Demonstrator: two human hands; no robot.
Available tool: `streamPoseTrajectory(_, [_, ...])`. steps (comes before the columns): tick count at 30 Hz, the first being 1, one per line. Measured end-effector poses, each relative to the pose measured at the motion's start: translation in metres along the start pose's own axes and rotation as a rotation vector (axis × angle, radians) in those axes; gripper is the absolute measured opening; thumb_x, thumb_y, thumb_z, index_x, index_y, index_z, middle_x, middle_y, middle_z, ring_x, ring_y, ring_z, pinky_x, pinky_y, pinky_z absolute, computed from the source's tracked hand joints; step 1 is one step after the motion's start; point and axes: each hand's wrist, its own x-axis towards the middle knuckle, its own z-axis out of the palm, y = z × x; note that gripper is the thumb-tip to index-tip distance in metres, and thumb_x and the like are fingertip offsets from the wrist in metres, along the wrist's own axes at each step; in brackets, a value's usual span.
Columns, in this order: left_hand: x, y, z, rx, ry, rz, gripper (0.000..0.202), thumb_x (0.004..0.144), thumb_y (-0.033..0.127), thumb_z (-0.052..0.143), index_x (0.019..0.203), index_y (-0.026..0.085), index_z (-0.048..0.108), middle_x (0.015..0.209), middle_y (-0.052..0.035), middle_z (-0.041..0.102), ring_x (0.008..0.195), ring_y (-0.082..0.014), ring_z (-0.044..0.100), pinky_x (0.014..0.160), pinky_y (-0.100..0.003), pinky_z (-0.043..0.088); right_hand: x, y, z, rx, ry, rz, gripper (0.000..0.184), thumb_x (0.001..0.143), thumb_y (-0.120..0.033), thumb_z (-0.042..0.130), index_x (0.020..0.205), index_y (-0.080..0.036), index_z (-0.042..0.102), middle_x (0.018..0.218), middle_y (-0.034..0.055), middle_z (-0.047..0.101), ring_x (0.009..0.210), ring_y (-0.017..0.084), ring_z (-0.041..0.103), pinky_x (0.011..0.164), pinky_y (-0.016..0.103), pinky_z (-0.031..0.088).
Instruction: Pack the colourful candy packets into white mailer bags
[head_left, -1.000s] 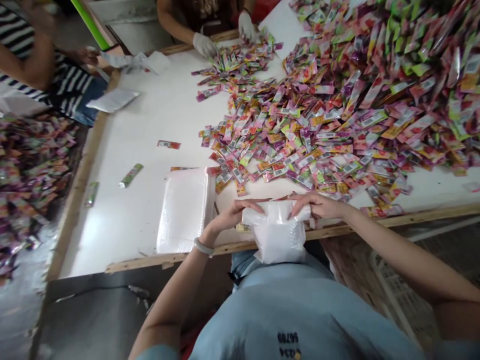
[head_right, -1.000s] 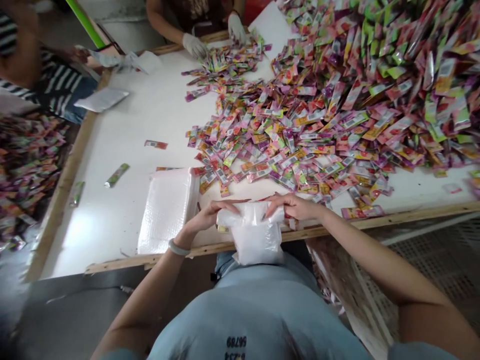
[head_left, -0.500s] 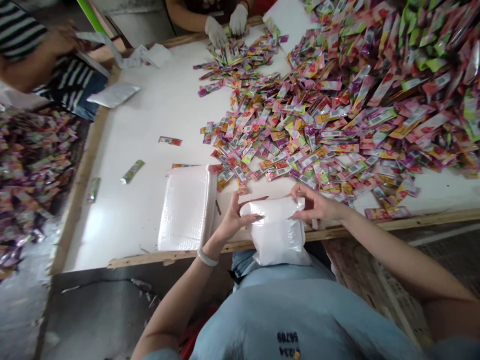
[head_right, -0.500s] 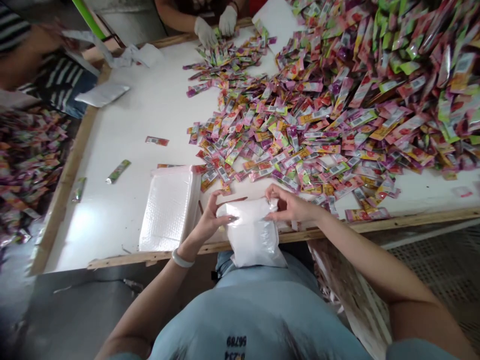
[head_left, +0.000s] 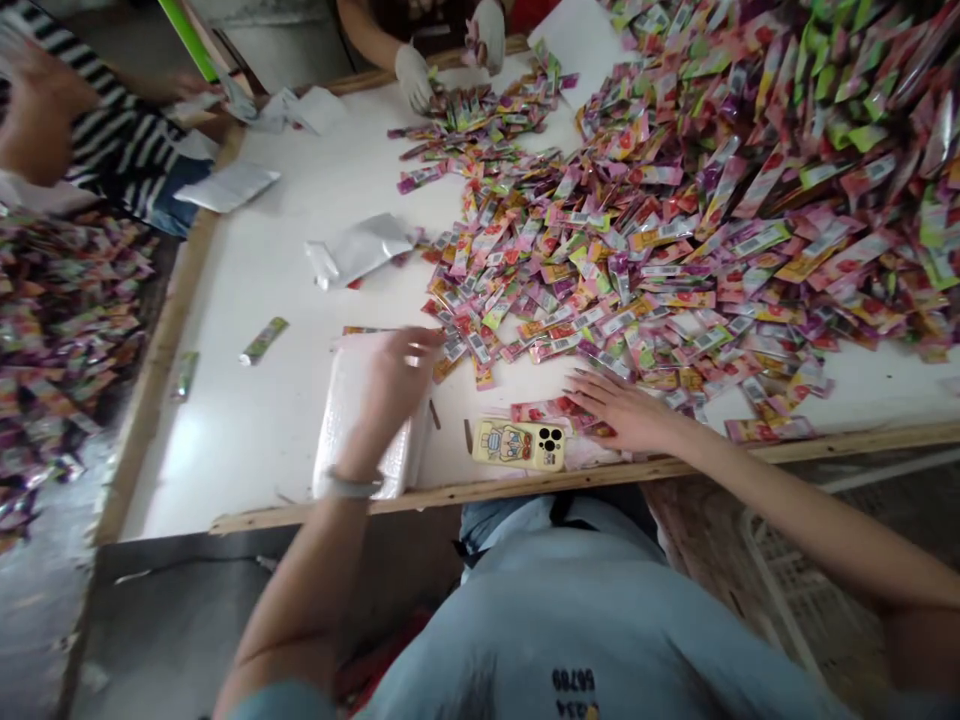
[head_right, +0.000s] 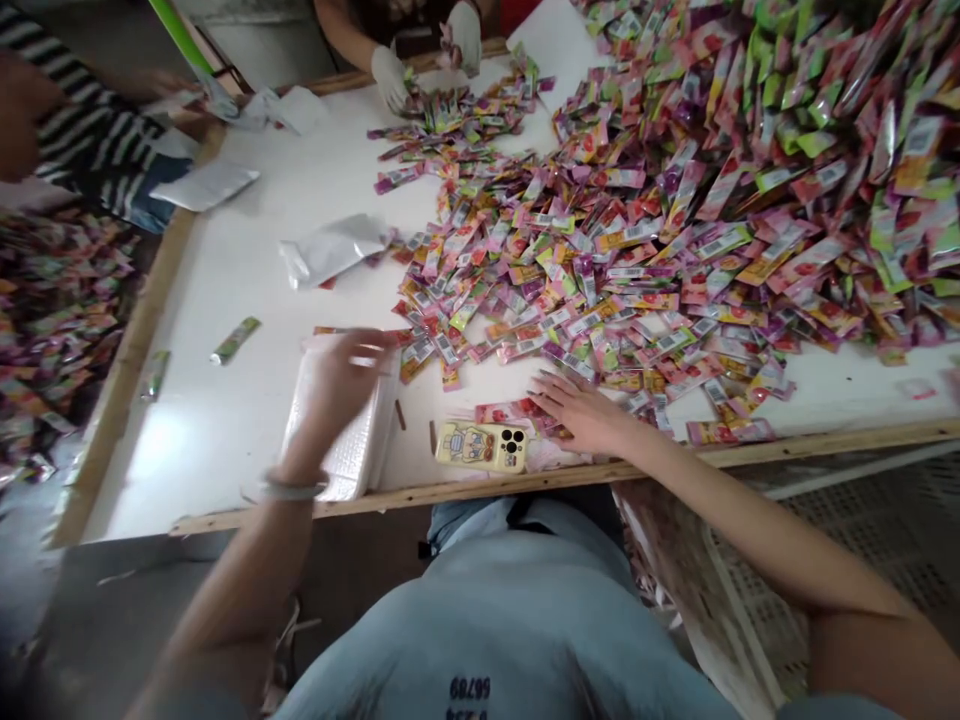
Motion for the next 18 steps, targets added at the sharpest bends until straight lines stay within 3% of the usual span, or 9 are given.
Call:
streamPoseTrajectory(1, [-0.012,0.01,0.034,-0.016,-0.12,0.055,0.019,0.096,0.031,0.065,0.108,0.017,0.07,0.107,-0.008,0.074,0.103,-0.0223,0.069,0.101,-0.046,0.057,-0.004,0.002,0.011,0.003,0.024,0.009,0.066,0.091,-0.027,0.068,0.153,-0.013,0.052,0.165,0.0206,0.043,0.155,0.035,0.039,0.126,0.057,0.037])
streamPoseTrajectory(3, [-0.031,0.03,0.092,-0.028,-0.282,0.131,0.038,0.079,0.028,0.085,0.113,0.018,0.071,0.115,-0.0103,0.073,0.114,-0.0289,0.067,0.106,-0.048,0.055,-0.011,0.005,0.023,0.028,0.086,0.04,0.05,0.099,-0.025,0.054,0.147,-0.013,0.059,0.159,0.0198,0.052,0.148,0.031,0.051,0.12,0.052,0.048])
streamPoseTrajectory(5, [-0.039,0.042,0.125,0.049,-0.466,0.178,0.04,0.08,0.019,0.081,0.118,0.016,0.069,0.117,-0.0144,0.071,0.118,-0.0327,0.065,0.107,-0.051,0.053,-0.019,0.009,0.023,0.064,0.158,0.057,0.042,0.101,-0.022,0.045,0.136,-0.016,0.067,0.149,0.0173,0.062,0.139,0.028,0.06,0.114,0.049,0.053])
streamPoseTrajectory(7, [-0.039,0.044,0.135,0.055,-0.556,0.178,0.024,0.089,0.014,0.068,0.113,0.015,0.068,0.112,-0.0143,0.069,0.112,-0.0311,0.066,0.105,-0.05,0.053,-0.026,0.011,0.016,0.131,0.238,0.088,0.035,0.101,-0.022,0.044,0.122,-0.019,0.072,0.134,0.0147,0.073,0.127,0.027,0.068,0.108,0.047,0.056])
streamPoseTrajectory(8, [-0.036,0.042,0.134,0.008,-0.538,0.161,0.017,0.092,0.014,0.062,0.108,0.016,0.067,0.11,-0.0132,0.067,0.108,-0.029,0.066,0.102,-0.048,0.053,-0.029,0.012,0.012,0.172,0.289,0.139,0.031,0.102,-0.025,0.045,0.114,-0.02,0.073,0.122,0.0137,0.077,0.116,0.027,0.072,0.102,0.045,0.059])
streamPoseTrajectory(11, [-0.03,0.036,0.127,-0.286,-0.338,0.026,0.008,0.095,0.018,0.055,0.102,0.018,0.059,0.11,-0.0103,0.063,0.097,-0.0223,0.065,0.09,-0.039,0.056,-0.025,0.012,0.001,0.231,0.486,0.405,0.03,0.105,-0.035,0.044,0.1,-0.02,0.069,0.088,0.0099,0.074,0.085,0.026,0.071,0.081,0.041,0.06])
streamPoseTrajectory(14, [-0.029,0.038,0.131,-0.656,-0.22,-0.273,0.009,0.093,0.022,0.054,0.1,0.021,0.05,0.096,-0.0044,0.063,0.074,-0.0159,0.061,0.067,-0.029,0.051,-0.004,0.012,-0.004,0.074,0.607,0.525,0.022,0.102,-0.033,0.049,0.1,-0.019,0.066,0.1,0.0145,0.07,0.099,0.031,0.065,0.087,0.044,0.054])
streamPoseTrajectory(16, [-0.033,0.044,0.139,-0.807,-0.214,-0.422,0.006,0.091,0.024,0.055,0.095,0.021,0.052,0.08,0.0,0.059,0.063,-0.0136,0.053,0.059,-0.026,0.044,0.013,0.012,-0.002,-0.068,0.564,0.518,0.014,0.097,-0.026,0.056,0.101,-0.018,0.067,0.115,0.019,0.066,0.111,0.036,0.059,0.094,0.049,0.05])
streamPoseTrajectory(18, [-0.038,0.051,0.148,-0.86,-0.19,-0.479,0.01,0.09,0.028,0.059,0.092,0.019,0.057,0.072,0.002,0.054,0.062,-0.0133,0.049,0.06,-0.026,0.042,0.026,0.009,0.003,-0.142,0.506,0.518,0.014,0.091,-0.019,0.059,0.103,-0.017,0.066,0.117,0.0197,0.065,0.111,0.038,0.056,0.094,0.051,0.047])
